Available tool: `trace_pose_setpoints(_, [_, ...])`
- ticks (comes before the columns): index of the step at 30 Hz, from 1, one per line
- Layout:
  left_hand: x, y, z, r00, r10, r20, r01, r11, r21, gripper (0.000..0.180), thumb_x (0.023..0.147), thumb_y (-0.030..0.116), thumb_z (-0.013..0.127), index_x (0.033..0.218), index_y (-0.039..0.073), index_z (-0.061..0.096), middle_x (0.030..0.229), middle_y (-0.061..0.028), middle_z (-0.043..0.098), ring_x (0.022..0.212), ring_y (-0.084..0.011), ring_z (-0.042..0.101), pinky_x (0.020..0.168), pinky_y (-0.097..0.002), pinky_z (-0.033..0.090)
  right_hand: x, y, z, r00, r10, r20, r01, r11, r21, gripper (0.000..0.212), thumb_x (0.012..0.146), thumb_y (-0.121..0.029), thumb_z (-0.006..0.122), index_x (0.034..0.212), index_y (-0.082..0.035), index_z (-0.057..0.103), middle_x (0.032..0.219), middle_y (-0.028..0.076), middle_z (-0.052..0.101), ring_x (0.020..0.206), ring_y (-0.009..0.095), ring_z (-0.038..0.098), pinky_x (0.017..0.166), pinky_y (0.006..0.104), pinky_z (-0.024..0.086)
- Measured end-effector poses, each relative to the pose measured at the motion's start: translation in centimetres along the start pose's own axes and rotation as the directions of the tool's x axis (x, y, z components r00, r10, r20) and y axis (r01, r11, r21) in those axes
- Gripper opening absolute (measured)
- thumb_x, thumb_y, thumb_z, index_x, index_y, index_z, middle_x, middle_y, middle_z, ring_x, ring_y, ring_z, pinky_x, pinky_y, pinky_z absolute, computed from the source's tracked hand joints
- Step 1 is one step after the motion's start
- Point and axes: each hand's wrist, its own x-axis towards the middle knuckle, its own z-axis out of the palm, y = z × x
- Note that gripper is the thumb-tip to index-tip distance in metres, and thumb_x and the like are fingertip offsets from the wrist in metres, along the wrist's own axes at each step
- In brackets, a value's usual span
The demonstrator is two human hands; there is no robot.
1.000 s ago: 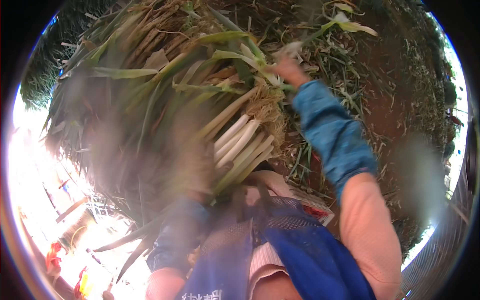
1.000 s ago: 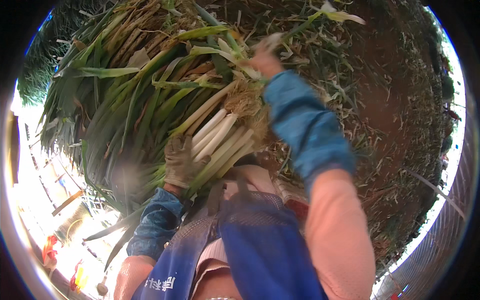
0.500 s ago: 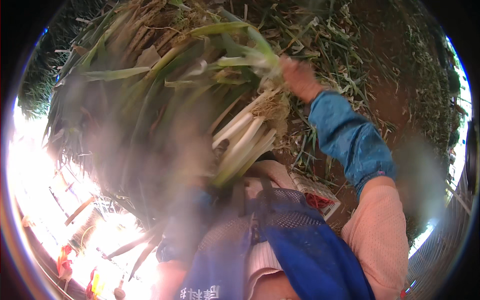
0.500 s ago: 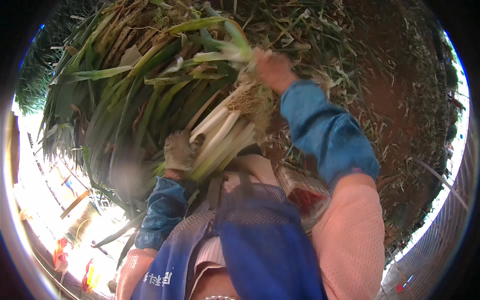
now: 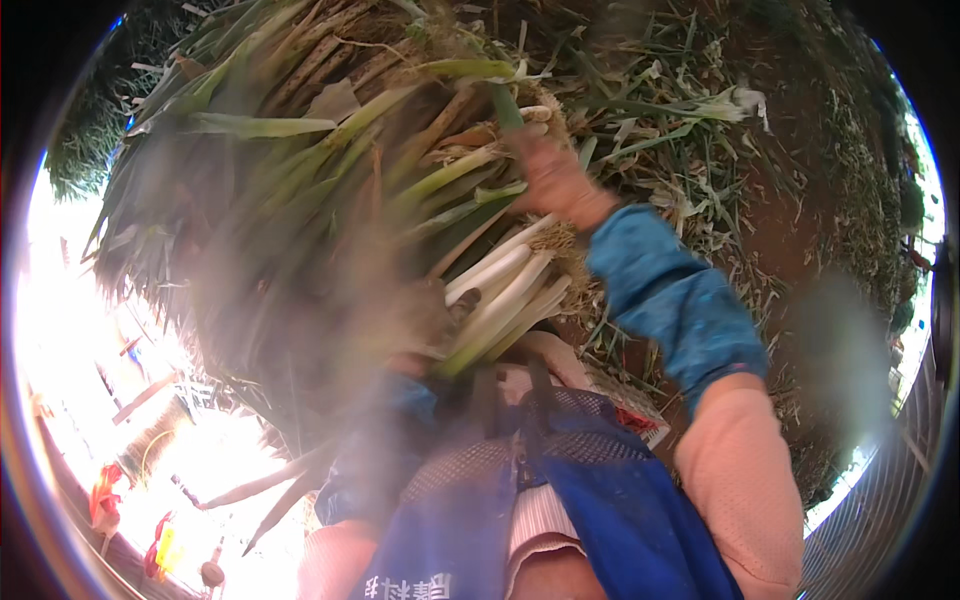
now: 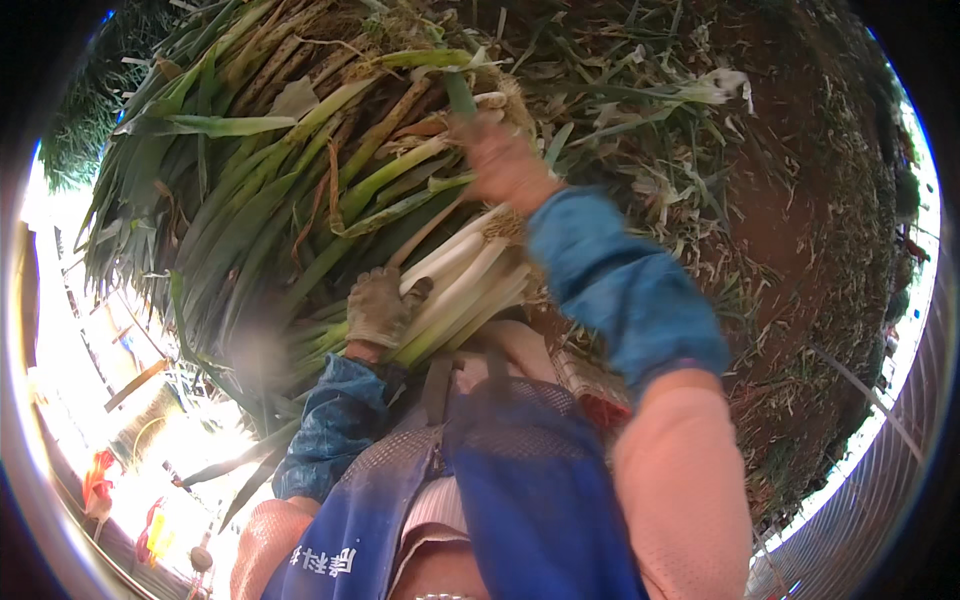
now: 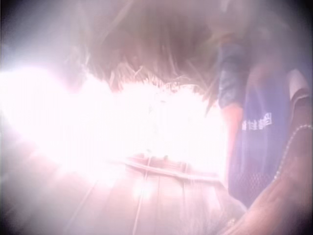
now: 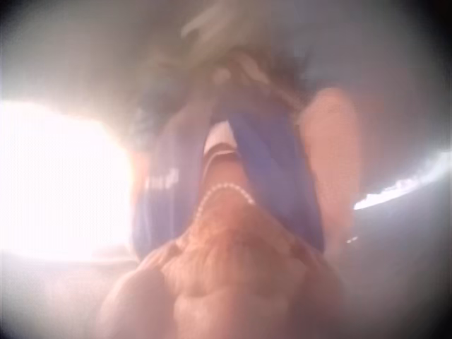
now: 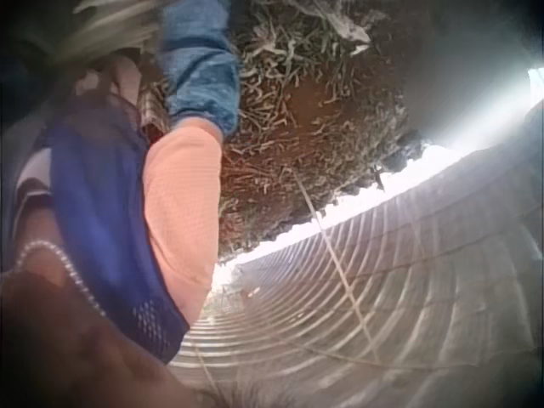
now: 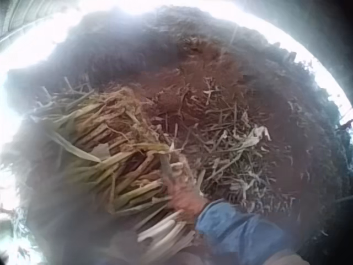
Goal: Sorting and trimming a large pile of green onions or leeks in an agricultural setting.
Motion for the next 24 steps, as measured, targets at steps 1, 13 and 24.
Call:
trace_pose_setpoints(1, [-0.4, 0.3, -0.2, 1.000, 0.003, -0.005, -0.003, 1.000, -0.024, 0.050, 0.077, 0.051, 0.054, 0.082, 0.002, 0.059, 0.084, -0.0171, 0.057, 0.083, -0.0335, 0.054, 0.073, -0.0426, 0.043, -0.2, -3.4, 2.4, 0.998, 0.051, -0.046, -0.054, 0.996, -0.072, 0.085, 0.067, -0.032, 0.070, 0.135, -0.010, 0.024, 0.132, 0.025, 0.026, 0.121, 0.045, 0.028, 0.092, 0.0525, 0.034])
trace_pose_setpoints(13, [-1.2, 0.1, 0.0, 0.983, 0.096, -0.159, -0.087, 0.994, 0.061, 0.047, 0.077, 0.049, 0.054, 0.076, 0.002, 0.058, 0.083, -0.0160, 0.057, 0.082, -0.0323, 0.052, 0.072, -0.0426, 0.040, 0.1, -6.7, 6.5, 0.998, -0.051, -0.027, 0.048, 0.991, -0.126, 0.060, 0.070, -0.015, 0.062, 0.127, -0.015, 0.042, 0.130, 0.014, 0.030, 0.111, 0.043, 0.035, 0.080, 0.0435, 0.040])
trace_pose_setpoints(24, [-1.4, 0.1, 0.1, 0.991, 0.049, -0.121, -0.049, 0.999, 0.001, 0.048, 0.077, 0.048, 0.054, 0.080, 0.001, 0.058, 0.085, -0.0180, 0.056, 0.083, -0.0350, 0.052, 0.074, -0.0442, 0.040, -1.2, -0.6, 3.9, 0.939, -0.253, 0.232, 0.340, 0.788, -0.514, 0.017, 0.080, -0.010, 0.048, 0.094, -0.007, 0.057, 0.082, 0.011, 0.062, 0.074, 0.026, 0.061, 0.061, 0.0425, 0.049])
